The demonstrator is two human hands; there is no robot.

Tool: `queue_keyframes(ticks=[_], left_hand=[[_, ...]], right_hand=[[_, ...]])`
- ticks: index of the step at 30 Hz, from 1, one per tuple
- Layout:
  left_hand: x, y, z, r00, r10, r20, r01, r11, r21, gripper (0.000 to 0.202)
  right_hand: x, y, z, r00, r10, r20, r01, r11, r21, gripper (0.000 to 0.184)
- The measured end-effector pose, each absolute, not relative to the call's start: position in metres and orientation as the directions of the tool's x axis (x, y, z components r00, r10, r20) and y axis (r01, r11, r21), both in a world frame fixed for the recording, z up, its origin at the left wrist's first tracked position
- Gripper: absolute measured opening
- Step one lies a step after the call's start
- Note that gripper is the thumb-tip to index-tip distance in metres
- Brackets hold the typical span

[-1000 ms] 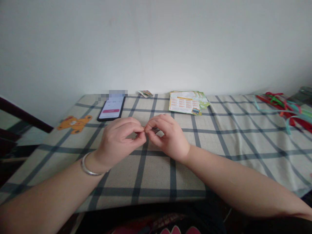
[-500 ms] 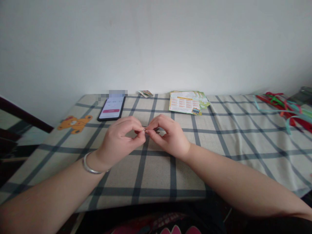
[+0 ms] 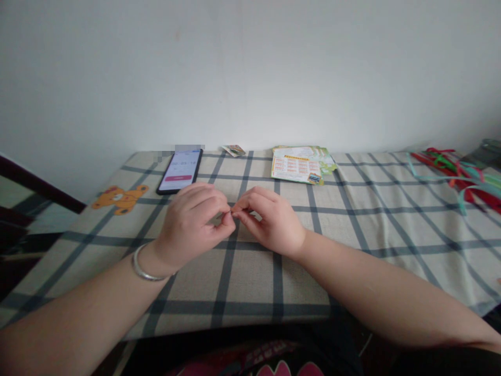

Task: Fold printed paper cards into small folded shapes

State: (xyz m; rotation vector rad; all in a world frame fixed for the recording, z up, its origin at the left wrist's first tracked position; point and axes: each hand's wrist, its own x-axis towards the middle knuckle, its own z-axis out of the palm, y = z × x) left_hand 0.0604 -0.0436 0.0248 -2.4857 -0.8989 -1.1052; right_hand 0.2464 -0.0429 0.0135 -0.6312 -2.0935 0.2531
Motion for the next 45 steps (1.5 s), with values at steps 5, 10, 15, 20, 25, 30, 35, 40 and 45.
queue_keyframes(ticks=[5,10,15,20,25,30,35,40,45], left_hand=[[0.061,-0.042,0.021,0.487,0.459,0.743,0.578,-0.807,0.119,0.016],[0.056,-0.036,0.02,0.414,0.528,0.741,0.451,-0.826,0.337,0.013],[0.052,-0.029,0.019,0.377,0.609,0.698,0.447,-0.78,0.439,0.01],[0.053,-0.028,0.015,0.419,0.651,0.634,0.46,-0.753,0.47,0.008],[0.053,-0.029,0.012,0.458,0.67,0.584,0.517,-0.735,0.439,0.011],[0.053,-0.028,0.012,0.435,0.699,0.567,0.588,-0.698,0.409,0.014],[0.052,-0.024,0.01,0.369,0.733,0.571,0.566,-0.664,0.488,0.015],[0.052,-0.019,0.005,0.405,0.688,0.602,0.508,-0.717,0.477,0.011],[0.052,-0.021,0.006,0.435,0.608,0.664,0.482,-0.78,0.399,0.008]], right_hand=[[0.244,-0.042,0.011,-0.449,0.589,0.672,0.346,0.808,-0.477,0.006],[0.247,-0.036,0.003,-0.369,0.743,0.559,0.315,0.666,-0.676,0.009],[0.254,-0.028,0.0,-0.291,0.809,0.512,0.257,0.581,-0.772,0.014],[0.256,-0.028,0.001,-0.296,0.754,0.586,0.319,0.656,-0.684,0.018],[0.254,-0.033,0.005,-0.335,0.728,0.598,0.366,0.685,-0.629,0.022],[0.254,-0.032,0.007,-0.339,0.784,0.52,0.427,0.621,-0.657,0.021],[0.258,-0.025,0.002,-0.302,0.836,0.458,0.38,0.546,-0.746,0.013],[0.26,-0.021,0.001,-0.292,0.787,0.543,0.416,0.616,-0.669,0.014],[0.263,-0.022,0.004,-0.422,0.641,0.641,0.481,0.758,-0.441,0.009]])
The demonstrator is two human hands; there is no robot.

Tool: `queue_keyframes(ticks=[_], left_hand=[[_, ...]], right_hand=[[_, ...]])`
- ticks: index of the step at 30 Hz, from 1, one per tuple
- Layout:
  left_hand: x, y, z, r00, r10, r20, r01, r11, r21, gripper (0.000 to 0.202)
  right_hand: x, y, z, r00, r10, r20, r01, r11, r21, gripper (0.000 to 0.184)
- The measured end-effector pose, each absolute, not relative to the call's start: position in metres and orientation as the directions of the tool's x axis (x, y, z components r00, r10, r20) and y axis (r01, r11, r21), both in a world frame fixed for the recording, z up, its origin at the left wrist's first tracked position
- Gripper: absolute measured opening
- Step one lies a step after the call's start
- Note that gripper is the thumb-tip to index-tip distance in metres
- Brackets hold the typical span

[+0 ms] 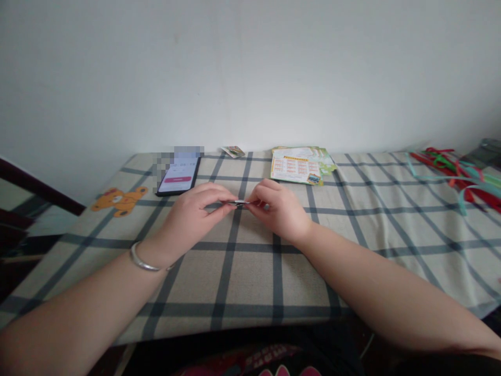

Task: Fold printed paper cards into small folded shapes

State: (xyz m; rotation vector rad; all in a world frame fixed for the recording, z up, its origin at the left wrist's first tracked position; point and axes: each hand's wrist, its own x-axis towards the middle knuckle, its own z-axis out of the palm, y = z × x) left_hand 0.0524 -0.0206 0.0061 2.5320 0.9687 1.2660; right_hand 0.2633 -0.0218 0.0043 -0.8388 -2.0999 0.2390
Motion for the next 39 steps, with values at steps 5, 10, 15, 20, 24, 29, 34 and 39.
queue_keyframes(ticks=[5,10,15,20,24,29,34,39], left_hand=[[0.052,-0.026,0.011,0.486,0.6,0.636,0.553,-0.774,0.308,0.008],[0.051,-0.026,0.01,0.514,0.586,0.626,0.601,-0.767,0.224,0.01],[0.048,-0.018,0.007,0.574,0.571,0.587,0.599,-0.782,0.175,0.022],[0.046,-0.013,0.004,0.631,0.609,0.481,0.629,-0.764,0.143,0.021],[0.045,-0.015,0.002,0.641,0.641,0.423,0.648,-0.747,0.149,0.02],[0.045,-0.018,0.006,0.666,0.652,0.363,0.65,-0.746,0.146,0.014],[0.047,-0.021,0.01,0.632,0.669,0.391,0.694,-0.713,0.099,0.007],[0.049,-0.022,0.013,0.624,0.694,0.36,0.729,-0.682,0.051,0.008]], right_hand=[[0.262,-0.025,0.005,-0.495,0.601,0.628,0.499,0.788,-0.361,0.005],[0.261,-0.024,0.005,-0.501,0.611,0.613,0.523,0.778,-0.348,0.004],[0.267,-0.019,0.006,-0.564,0.61,0.556,0.535,0.783,-0.316,0.007],[0.269,-0.015,0.005,-0.667,0.63,0.398,0.577,0.775,-0.259,0.011],[0.271,-0.015,0.007,-0.682,0.628,0.375,0.617,0.77,-0.166,0.01],[0.276,-0.016,0.01,-0.72,0.601,0.346,0.604,0.789,-0.114,0.012],[0.278,-0.015,0.012,-0.713,0.619,0.328,0.629,0.772,-0.089,0.014],[0.276,-0.016,0.013,-0.716,0.617,0.327,0.629,0.773,-0.081,0.013]])
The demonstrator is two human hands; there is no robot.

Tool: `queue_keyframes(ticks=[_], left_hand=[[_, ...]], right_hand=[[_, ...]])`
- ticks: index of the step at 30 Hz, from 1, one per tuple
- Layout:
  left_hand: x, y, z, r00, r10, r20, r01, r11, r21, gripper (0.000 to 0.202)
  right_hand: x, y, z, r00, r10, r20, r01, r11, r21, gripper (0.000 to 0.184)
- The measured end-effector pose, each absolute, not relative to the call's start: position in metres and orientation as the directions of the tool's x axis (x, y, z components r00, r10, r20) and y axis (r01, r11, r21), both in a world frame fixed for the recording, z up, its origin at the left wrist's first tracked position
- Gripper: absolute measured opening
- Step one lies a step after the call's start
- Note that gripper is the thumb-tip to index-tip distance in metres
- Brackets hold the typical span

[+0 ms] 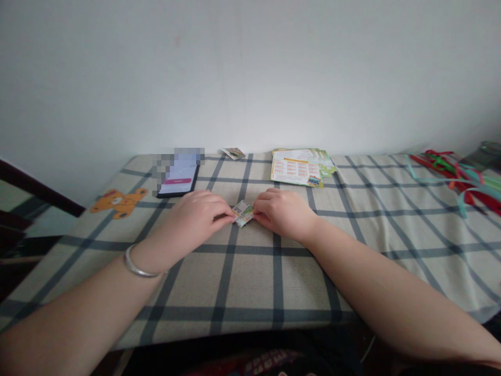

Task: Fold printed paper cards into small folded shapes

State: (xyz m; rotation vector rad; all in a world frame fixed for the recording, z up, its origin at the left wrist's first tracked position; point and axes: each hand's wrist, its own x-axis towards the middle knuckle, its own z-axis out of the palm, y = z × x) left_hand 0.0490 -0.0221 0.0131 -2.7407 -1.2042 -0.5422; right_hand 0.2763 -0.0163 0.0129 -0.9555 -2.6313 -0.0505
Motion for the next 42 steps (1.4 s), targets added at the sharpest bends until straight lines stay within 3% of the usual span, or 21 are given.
queue_keyframes(ticks=[14,24,28,33,38,42], left_hand=[[0.05,-0.025,0.016,0.605,0.736,0.304,0.766,-0.642,0.029,0.015],[0.054,-0.023,0.01,0.495,0.782,0.379,0.819,-0.565,0.098,0.01],[0.054,-0.02,0.005,0.43,0.808,0.403,0.831,-0.528,0.174,0.009],[0.054,-0.015,0.003,0.414,0.829,0.376,0.8,-0.528,0.285,0.006],[0.054,-0.012,0.002,0.425,0.833,0.354,0.778,-0.536,0.328,0.012],[0.053,-0.011,0.0,0.441,0.828,0.345,0.784,-0.543,0.302,0.016]], right_hand=[[0.269,-0.021,0.012,-0.663,0.69,0.291,0.717,0.697,-0.016,0.018],[0.263,-0.022,0.012,-0.47,0.831,0.299,0.808,0.541,-0.234,0.009],[0.261,-0.022,0.012,-0.379,0.887,0.265,0.832,0.452,-0.323,0.009],[0.262,-0.022,0.011,-0.37,0.894,0.254,0.826,0.442,-0.35,0.008],[0.262,-0.023,0.009,-0.42,0.849,0.32,0.794,0.515,-0.323,0.015],[0.261,-0.027,0.009,-0.486,0.811,0.325,0.816,0.554,-0.162,0.02]])
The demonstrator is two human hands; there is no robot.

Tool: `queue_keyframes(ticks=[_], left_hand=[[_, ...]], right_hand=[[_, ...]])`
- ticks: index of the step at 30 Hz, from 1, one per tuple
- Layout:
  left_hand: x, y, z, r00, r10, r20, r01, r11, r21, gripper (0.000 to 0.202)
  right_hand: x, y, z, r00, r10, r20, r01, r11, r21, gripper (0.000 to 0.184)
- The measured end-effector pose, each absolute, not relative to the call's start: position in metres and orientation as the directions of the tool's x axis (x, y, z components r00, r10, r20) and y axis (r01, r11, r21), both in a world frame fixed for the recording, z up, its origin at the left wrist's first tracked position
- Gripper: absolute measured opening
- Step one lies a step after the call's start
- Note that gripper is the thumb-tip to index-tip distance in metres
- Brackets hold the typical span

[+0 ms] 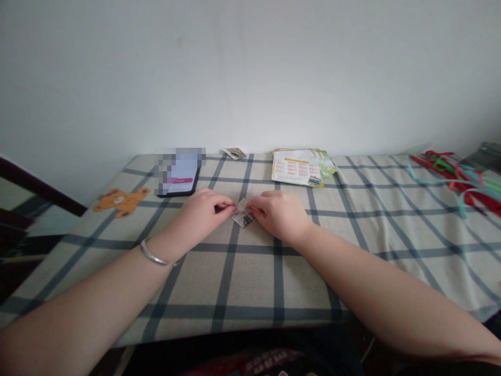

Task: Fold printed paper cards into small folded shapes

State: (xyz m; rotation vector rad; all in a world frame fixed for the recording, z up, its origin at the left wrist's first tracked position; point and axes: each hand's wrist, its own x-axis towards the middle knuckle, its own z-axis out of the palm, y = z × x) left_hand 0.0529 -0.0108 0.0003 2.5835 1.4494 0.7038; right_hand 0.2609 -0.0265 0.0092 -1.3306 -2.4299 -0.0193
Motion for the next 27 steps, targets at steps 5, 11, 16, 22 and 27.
queue_keyframes(ticks=[5,11,16,22,27], left_hand=[[0.0527,-0.009,-0.0011,0.447,0.822,0.353,0.794,-0.546,0.265,0.016],[0.0527,-0.008,-0.0026,0.459,0.809,0.367,0.79,-0.561,0.248,0.016],[0.0534,-0.0104,-0.0015,0.457,0.801,0.387,0.79,-0.565,0.237,0.014],[0.0558,-0.0114,-0.002,0.466,0.762,0.45,0.753,-0.609,0.25,0.011],[0.0567,-0.0084,-0.0074,0.464,0.753,0.467,0.694,-0.637,0.335,0.023]], right_hand=[[0.2601,-0.0304,0.0106,-0.557,0.776,0.295,0.821,0.569,0.051,0.023],[0.2568,-0.0318,0.0108,-0.56,0.781,0.277,0.824,0.56,0.087,0.027],[0.2546,-0.0315,0.0108,-0.537,0.802,0.262,0.836,0.548,0.037,0.026],[0.2565,-0.0277,0.0081,-0.507,0.812,0.291,0.837,0.544,-0.058,0.026],[0.2578,-0.0242,0.0071,-0.463,0.84,0.284,0.829,0.523,-0.195,0.025]])
